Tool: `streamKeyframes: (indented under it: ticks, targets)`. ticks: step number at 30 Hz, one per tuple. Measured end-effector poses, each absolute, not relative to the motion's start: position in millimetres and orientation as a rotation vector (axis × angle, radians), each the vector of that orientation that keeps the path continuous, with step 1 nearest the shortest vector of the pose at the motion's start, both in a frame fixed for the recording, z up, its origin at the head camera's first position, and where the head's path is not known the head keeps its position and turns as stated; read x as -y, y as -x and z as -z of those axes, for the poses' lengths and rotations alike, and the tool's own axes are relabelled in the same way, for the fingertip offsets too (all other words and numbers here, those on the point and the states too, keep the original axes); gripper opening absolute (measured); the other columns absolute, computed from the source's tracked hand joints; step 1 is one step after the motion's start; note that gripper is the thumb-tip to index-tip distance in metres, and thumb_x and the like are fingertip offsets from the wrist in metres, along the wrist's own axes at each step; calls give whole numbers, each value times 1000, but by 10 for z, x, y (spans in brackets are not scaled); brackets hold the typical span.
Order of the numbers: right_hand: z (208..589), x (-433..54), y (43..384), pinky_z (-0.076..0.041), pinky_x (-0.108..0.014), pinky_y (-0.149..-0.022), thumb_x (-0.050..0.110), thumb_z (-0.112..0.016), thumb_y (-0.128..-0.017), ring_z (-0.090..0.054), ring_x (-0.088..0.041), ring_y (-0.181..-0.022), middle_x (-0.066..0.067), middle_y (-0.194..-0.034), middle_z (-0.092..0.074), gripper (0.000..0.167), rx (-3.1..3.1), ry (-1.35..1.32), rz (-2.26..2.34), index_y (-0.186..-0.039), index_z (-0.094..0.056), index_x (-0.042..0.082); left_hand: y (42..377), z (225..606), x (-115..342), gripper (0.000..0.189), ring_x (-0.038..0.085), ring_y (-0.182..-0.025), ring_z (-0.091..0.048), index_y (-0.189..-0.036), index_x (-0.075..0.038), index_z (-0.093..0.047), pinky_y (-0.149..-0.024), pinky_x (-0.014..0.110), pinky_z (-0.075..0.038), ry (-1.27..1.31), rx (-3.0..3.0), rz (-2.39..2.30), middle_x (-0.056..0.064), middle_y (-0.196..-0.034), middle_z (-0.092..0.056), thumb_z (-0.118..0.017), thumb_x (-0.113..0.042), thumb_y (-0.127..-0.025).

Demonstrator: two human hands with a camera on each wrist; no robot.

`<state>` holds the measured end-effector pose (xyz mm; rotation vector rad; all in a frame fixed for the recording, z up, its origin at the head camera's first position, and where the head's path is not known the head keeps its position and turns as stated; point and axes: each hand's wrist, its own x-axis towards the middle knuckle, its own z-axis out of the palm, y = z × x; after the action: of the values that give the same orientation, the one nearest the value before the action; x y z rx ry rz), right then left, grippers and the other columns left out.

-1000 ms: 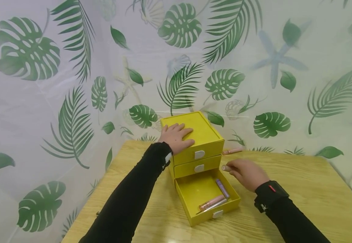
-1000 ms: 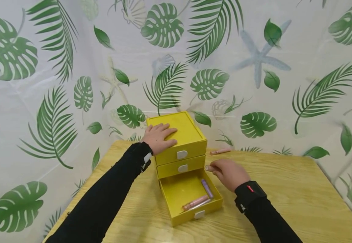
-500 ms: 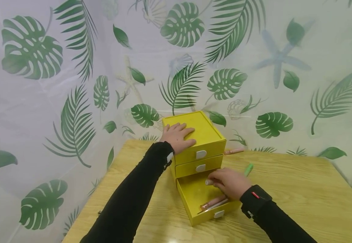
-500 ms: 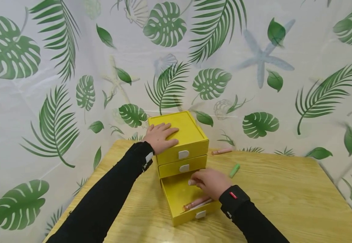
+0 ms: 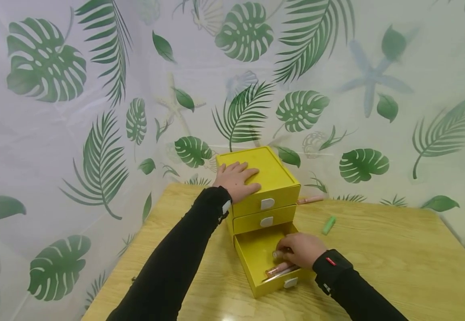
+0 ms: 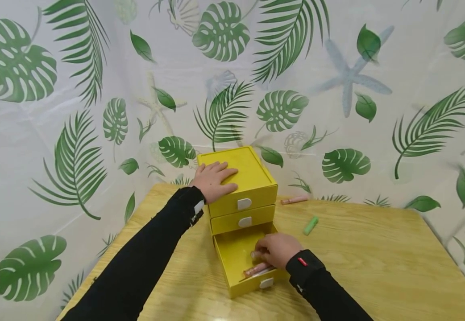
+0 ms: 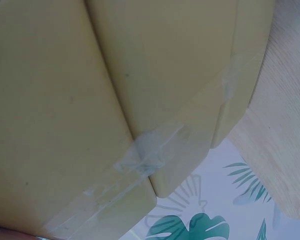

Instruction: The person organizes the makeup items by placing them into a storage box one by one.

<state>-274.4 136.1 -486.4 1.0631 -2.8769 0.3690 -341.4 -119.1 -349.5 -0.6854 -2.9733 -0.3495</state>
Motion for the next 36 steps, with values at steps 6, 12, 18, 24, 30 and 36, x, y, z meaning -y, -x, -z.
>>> streamKeyframes:
  ticks: [6,12,18,24,30,36]
  targets:
    - [4897,-1366,2724,-55,-37,-68,25,-77,-89,-63,-11,-75,10,-85,-68,5,2895,-1044,-348,-92,-78,20,3412,3506,1178,61,28,-153,-20,-157,-30,-41,-123,54,-9,709,2968,339,5,-165,-29,-43,-57,-103]
    - [4896,-1379,2709,-56,-39,-72,23,-77,-90,-65,-14,-78,8,-87,-69,6,2926,-993,-347,-95,-78,20,3405,3497,1142,61,27,-152,-21,-157,-31,-41,-123,54,-9,702,2966,339,3,-165,-29,-42,-59,-102]
    - [4850,-1468,2739,-54,-41,-77,18,-70,-95,-64,-15,-85,8,-94,-69,10,2977,-919,-663,-103,-75,15,3407,3492,1129,61,27,-153,-20,-156,-31,-41,-123,54,-9,698,2961,338,3,-165,-29,-42,-58,-102]
    - [4866,-1740,2840,-53,-46,-82,13,-61,-101,-64,-22,-95,-1,-104,-68,14,2824,-700,-931,-107,-72,9,3437,3540,1133,61,26,-153,-20,-156,-32,-42,-123,54,-7,681,2970,355,2,-165,-29,-43,-59,-102]
    - [4912,-2112,2947,-52,-55,-82,6,-60,-98,-62,-38,-101,-18,-114,-64,19,2763,-433,-813,-114,-70,5,3484,3575,1133,62,25,-153,-18,-157,-33,-40,-123,53,-5,673,2985,345,1,-166,-27,-42,-61,-102]
    - [5029,-2434,3129,-51,-60,-81,0,-59,-91,-56,-53,-105,-35,-126,-52,39,2878,-278,-637,-130,-62,-3,3469,3551,1149,61,26,-153,-19,-157,-32,-40,-123,54,-7,668,2975,340,2,-165,-28,-43,-59,-102]
